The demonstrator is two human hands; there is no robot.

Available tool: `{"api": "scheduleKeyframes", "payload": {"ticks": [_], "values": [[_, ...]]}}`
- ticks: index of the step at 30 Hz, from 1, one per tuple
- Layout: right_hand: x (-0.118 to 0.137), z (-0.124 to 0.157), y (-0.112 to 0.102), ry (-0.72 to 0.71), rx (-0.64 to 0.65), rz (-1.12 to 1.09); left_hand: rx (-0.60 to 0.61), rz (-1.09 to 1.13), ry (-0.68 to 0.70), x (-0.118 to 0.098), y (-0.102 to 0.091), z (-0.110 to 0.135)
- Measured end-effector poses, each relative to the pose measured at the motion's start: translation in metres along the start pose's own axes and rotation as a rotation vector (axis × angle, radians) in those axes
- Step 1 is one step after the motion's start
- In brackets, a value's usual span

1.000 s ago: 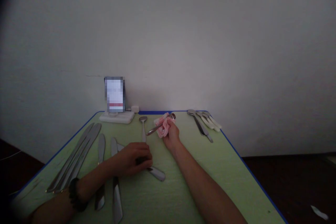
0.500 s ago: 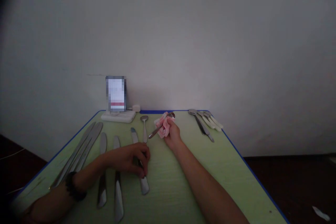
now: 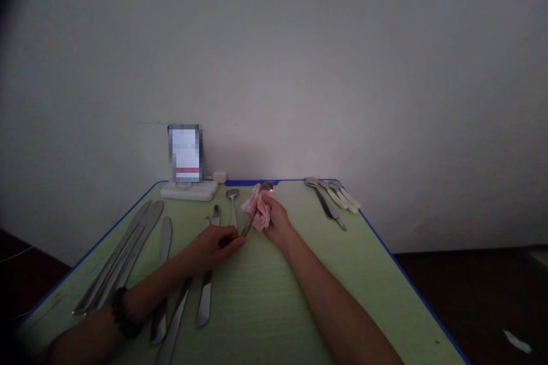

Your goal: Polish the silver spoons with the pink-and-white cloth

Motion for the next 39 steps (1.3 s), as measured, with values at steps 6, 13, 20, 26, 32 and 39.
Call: {"api": "scheduleKeyframes", "payload": {"ticks": [6, 13, 20, 26, 32, 39], "values": [[-0.002, 0.000, -0.002, -0.036, 0.079, 0.042, -0.029, -0.035, -0.031, 0.004, 0.000, -0.001], [-0.004, -0.001, -0.002, -0.017, 0.072, 0.072, -0.001, -0.044, -0.022, 0.009, -0.004, -0.002], [-0.002, 0.001, 0.000, -0.042, 0.083, 0.056, -0.027, -0.127, 0.003, 0.009, -0.013, 0.000], [-0.004, 0.003, 0.000, -0.065, 0.132, 0.127, -0.022, -0.335, 0.084, 0.002, -0.004, 0.002], [-0.004, 0.004, 0.003, -0.069, 0.106, 0.091, -0.049, -0.348, 0.054, 0.006, -0.003, 0.001], [0.001, 0.004, 0.010, -0.030, 0.077, -0.111, -0.037, -0.363, 0.066, 0.006, -0.003, 0.001]]}}
Point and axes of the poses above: each hand's wrist, its own z-axis away from the middle knuckle, its own y-axis out of the palm, x = y × z, the point moved 5 cm from there along -z, towards the middle knuckle, and after that the axes turned 2 degrees about -y, right-handed, at the moved point
